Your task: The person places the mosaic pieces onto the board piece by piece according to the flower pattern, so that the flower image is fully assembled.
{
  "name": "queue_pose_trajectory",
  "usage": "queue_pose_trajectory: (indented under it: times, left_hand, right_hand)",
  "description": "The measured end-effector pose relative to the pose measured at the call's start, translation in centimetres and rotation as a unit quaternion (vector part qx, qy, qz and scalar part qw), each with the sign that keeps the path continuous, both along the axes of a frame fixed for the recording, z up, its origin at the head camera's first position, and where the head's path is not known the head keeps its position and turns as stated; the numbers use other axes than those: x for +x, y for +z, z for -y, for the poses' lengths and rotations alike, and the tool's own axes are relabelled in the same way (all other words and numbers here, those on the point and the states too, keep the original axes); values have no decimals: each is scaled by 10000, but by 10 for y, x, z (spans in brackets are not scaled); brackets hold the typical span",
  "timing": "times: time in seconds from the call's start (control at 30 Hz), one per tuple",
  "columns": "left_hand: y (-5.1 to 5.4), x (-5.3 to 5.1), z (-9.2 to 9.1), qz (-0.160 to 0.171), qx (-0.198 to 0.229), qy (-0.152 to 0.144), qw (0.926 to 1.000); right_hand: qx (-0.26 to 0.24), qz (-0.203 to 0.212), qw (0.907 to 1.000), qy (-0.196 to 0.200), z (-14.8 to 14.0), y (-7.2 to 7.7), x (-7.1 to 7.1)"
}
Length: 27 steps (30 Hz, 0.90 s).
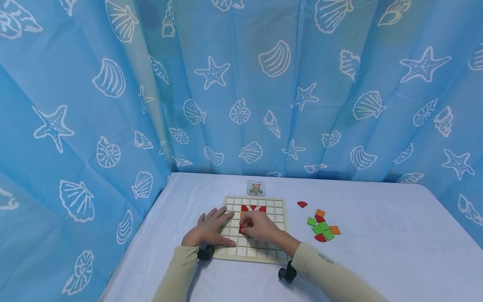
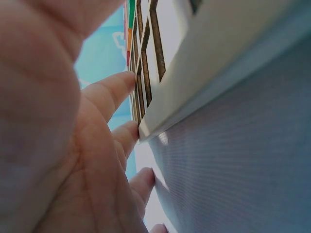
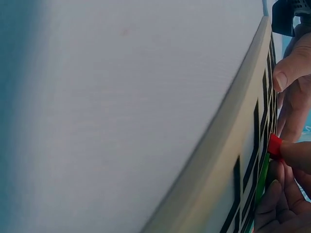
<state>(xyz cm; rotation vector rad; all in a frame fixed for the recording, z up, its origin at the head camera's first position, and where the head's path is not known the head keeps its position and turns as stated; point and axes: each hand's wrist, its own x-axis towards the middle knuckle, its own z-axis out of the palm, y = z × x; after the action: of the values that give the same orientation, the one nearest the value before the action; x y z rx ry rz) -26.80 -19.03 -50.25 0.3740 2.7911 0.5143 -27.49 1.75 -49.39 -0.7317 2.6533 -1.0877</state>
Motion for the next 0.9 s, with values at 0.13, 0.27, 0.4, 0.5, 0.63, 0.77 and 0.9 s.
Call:
queue_pose_trajectory:
  times: [0.13, 0.27, 0.4, 0.5, 0.63, 0.77, 0.9]
  left_hand:
    - [1, 0, 0, 6, 9, 30, 10000]
    - [1, 0, -1, -2, 14, 31, 10000]
    - [0, 0, -2, -11, 51, 28, 10000]
    - [-1, 0, -1, 5, 63, 29, 10000]
    - [0, 0, -1, -3, 40, 12, 10000]
    - [0, 0, -1, -10, 10, 0, 10000]
    - [-1, -1, 0, -14, -17, -16, 10000]
  right_hand:
    - [-29, -12, 10000, 36, 0, 0, 0]
    - [-36, 3, 10000, 43, -1, 0, 0]
    - [-2, 33, 10000, 42, -1, 2, 2]
    - [16, 38, 10000, 73, 0, 2, 3]
    - [91, 27, 9999, 95, 1, 4, 4]
    - [182, 1, 9998, 125, 2, 4, 3]
    - [187, -52, 9995, 242, 3, 3, 3]
